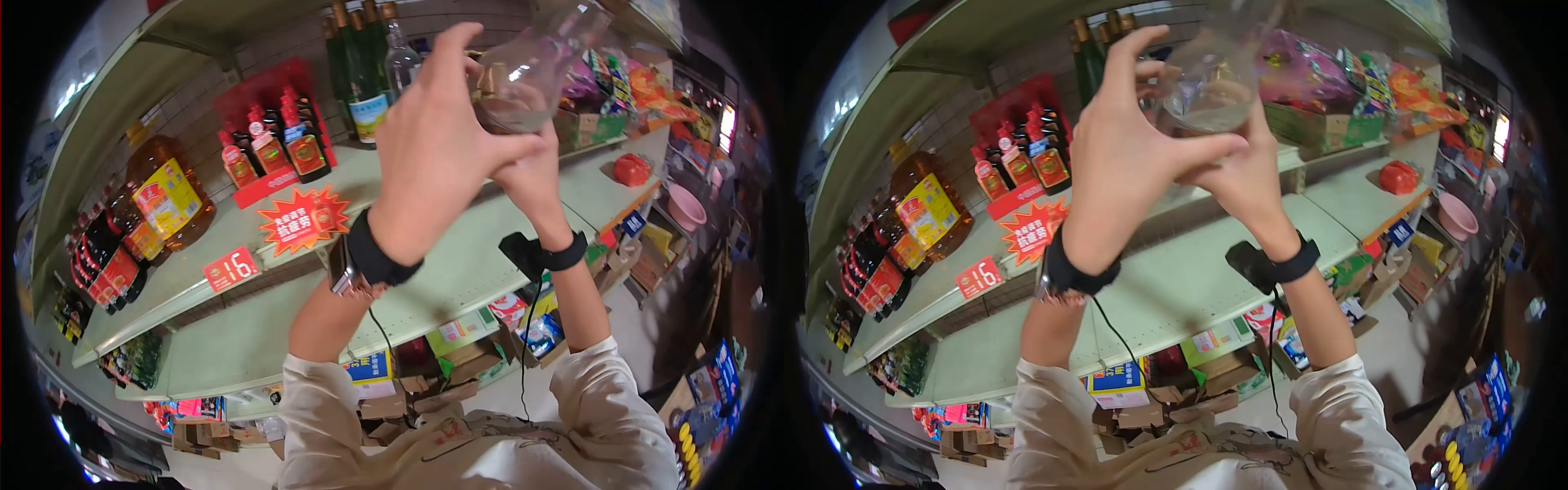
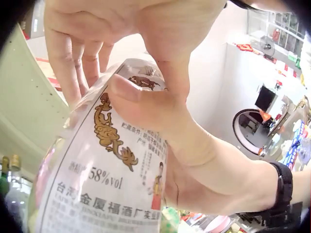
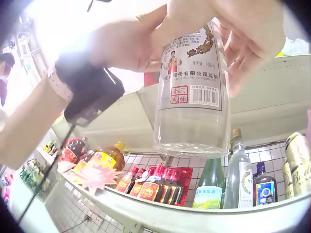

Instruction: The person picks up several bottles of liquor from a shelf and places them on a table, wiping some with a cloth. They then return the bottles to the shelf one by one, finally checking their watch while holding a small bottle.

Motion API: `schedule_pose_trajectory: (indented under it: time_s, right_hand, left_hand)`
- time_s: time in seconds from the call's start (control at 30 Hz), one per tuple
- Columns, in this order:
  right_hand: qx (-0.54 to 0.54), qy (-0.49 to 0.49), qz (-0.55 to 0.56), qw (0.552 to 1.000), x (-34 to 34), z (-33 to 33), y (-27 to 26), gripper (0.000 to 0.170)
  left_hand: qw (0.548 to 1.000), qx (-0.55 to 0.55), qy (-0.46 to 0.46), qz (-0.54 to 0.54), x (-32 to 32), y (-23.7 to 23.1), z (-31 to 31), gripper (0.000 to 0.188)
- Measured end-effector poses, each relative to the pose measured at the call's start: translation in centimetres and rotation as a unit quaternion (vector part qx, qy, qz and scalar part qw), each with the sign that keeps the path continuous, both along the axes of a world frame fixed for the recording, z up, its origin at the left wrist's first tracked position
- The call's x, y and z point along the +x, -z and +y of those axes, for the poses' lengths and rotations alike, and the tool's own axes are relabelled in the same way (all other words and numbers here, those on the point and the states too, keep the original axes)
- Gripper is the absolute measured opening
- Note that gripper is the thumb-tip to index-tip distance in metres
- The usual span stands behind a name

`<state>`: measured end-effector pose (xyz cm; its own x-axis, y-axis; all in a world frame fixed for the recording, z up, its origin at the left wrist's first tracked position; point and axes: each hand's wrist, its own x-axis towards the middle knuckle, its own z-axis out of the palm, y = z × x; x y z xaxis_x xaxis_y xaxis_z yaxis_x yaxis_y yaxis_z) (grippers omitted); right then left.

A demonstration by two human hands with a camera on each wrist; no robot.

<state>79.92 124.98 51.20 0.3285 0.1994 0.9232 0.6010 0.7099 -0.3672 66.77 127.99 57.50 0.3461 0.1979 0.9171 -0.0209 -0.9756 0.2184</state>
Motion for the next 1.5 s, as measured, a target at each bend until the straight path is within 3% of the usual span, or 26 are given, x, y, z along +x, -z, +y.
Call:
schedule_pose_trajectory:
  time_s: [0.03,0.1,0.13,0.17,0.23,0.27,0.3,0.37,0.57,0.67,0.8,0.83,0.93,0.97,1.03,1.07,1.23,1.3,1.4,1.5]
  right_hand:
    - [-0.011,-0.008,0.019,1.0,0.2,-1.6,0.8,0.08]
    - [-0.032,0.03,0.016,0.999,1.1,-4.7,2.3,0.079]
    - [-0.066,-0.012,0.047,0.997,1.6,-6.1,2.9,0.078]
    - [-0.097,-0.053,0.08,0.991,2.0,-7.7,3.5,0.077]
    - [-0.126,-0.028,0.114,0.985,2.6,-10.6,5.1,0.077]
    - [-0.139,-0.044,0.153,0.977,2.9,-11.7,6.0,0.076]
    - [-0.148,-0.061,0.192,0.968,3.2,-12.8,6.9,0.076]
    - [-0.152,-0.051,0.214,0.964,3.5,-15.2,8.4,0.074]
    - [-0.139,0.016,0.303,0.942,3.4,-22.3,14.3,0.072]
    - [-0.169,0.112,0.399,0.894,1.1,-27.5,18.2,0.071]
    - [-0.167,0.193,0.461,0.85,-1.6,-30.8,20.9,0.065]
    - [-0.158,0.211,0.472,0.841,-2.5,-31.4,21.6,0.065]
    - [-0.186,0.308,0.508,0.783,-5.1,-32.9,24.8,0.063]
    - [-0.176,0.324,0.519,0.771,-5.9,-33.5,26.3,0.063]
    - [-0.271,0.375,0.559,0.688,-8.1,-34.6,28.8,0.062]
    - [-0.279,0.417,0.569,0.651,-9.2,-34.6,29.6,0.065]
    - [-0.32,0.462,0.622,0.545,-14.4,-36.4,32.9,0.069]
    - [-0.274,0.443,0.662,0.539,-16.5,-36.9,33.9,0.07]
    - [-0.269,0.505,0.642,0.511,-19.4,-38.0,35.0,0.072]
    - [-0.243,0.552,0.628,0.492,-22.5,-39.3,35.0,0.074]
  left_hand:
    - [1.0,-0.006,0.014,0.004,0.4,0.6,-0.4,0.09]
    - [0.987,-0.073,0.131,0.053,1.6,1.8,-1.2,0.086]
    - [0.972,-0.119,0.186,0.084,1.7,2.0,-1.8,0.075]
    - [0.966,-0.123,0.209,0.09,2.5,2.5,-1.8,0.075]
    - [0.908,-0.191,0.346,0.14,4.6,4.1,-1.4,0.062]
    - [0.886,-0.221,0.373,0.161,5.2,4.8,-1.9,0.052]
    - [0.877,-0.219,0.393,0.17,6.0,5.6,-2.3,0.052]
    - [0.812,-0.293,0.458,0.212,8.1,7.6,-3.1,0.052]
    - [0.709,-0.312,0.546,0.319,12.8,12.9,-7.9,0.046]
    - [0.596,-0.333,0.602,0.414,15.8,17.8,-11.9,0.047]
    - [0.493,-0.354,0.634,0.479,17.2,23.2,-15.9,0.049]
    - [0.496,-0.343,0.637,0.48,16.9,24.6,-16.9,0.048]
    - [0.445,-0.313,0.619,0.567,16.8,29.3,-19.2,0.046]
    - [0.403,-0.315,0.627,0.587,17.2,32.0,-19.8,0.046]
    - [0.296,-0.359,0.634,0.618,16.3,35.4,-21.4,0.046]
    - [0.277,-0.352,0.636,0.628,15.8,36.7,-22.1,0.046]
    - [0.217,-0.322,0.566,0.727,12.5,41.6,-25.9,0.046]
    - [0.176,-0.332,0.567,0.733,11.1,42.1,-27.2,0.053]
    - [0.179,-0.287,0.592,0.731,9.1,43.0,-30.3,0.053]
    - [0.136,-0.25,0.645,0.709,7.1,43.7,-33.1,0.046]
